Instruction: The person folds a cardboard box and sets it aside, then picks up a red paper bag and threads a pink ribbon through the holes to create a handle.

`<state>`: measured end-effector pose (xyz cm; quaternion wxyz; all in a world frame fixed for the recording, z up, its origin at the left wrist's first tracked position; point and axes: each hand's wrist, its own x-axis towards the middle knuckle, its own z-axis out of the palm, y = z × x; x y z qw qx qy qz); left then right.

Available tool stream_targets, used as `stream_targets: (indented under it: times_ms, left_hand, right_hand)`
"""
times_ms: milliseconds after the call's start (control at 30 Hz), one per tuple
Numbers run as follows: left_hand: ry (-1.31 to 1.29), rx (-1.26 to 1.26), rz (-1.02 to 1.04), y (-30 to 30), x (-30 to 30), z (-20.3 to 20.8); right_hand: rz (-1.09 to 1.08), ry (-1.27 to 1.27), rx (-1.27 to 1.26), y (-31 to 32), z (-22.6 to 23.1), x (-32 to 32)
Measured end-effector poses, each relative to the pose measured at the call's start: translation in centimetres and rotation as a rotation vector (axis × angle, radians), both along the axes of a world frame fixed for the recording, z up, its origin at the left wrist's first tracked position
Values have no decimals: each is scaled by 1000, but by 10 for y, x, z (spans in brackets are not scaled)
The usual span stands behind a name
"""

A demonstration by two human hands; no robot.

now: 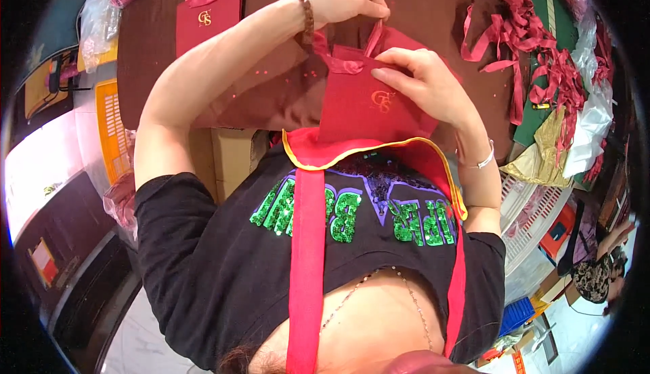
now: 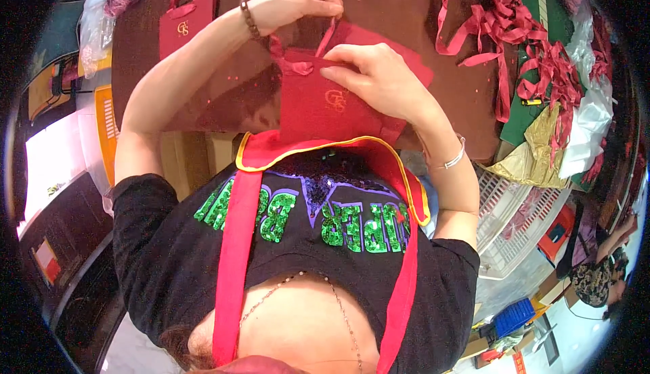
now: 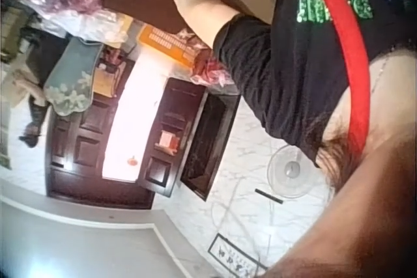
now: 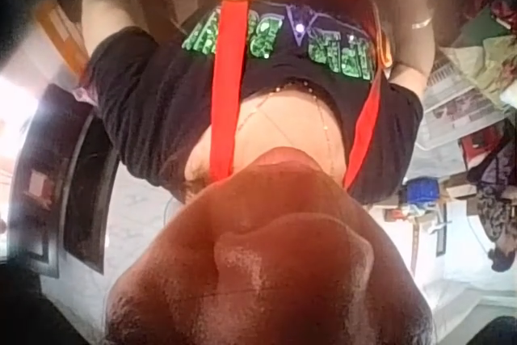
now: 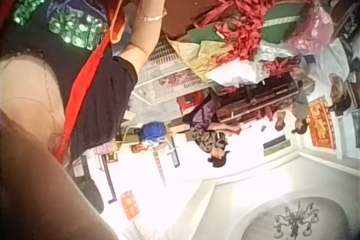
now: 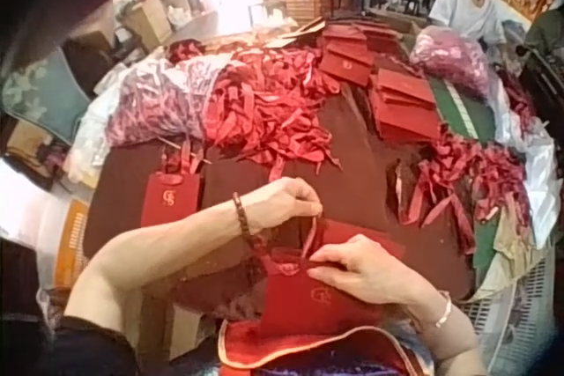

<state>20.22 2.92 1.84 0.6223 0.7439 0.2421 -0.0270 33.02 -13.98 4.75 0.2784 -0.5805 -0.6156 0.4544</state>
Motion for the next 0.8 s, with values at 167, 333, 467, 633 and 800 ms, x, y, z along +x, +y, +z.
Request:
stream_targets:
  times_ms: [167,333,467,633,800]
  left_hand:
    - [-254,260,259,-2,-17,-18]
    - [-342,558,-31,-32,-42,2]
    - [-213,280,14,-47,-50,2]
    - [-199,324,1,-41,-58,-4]
    - [-176,201,-13,-40,-63,-12]
  right_hand:
    - [-71,113,-61,-4,-13,5]
    - [-86,60,-37,-3,-10,8]
    - [-71,-40,38,-4,-13,12]
    - [-130,-92,75,-22,-6,25]
    - [-210,85,-52,-44,-8,34]
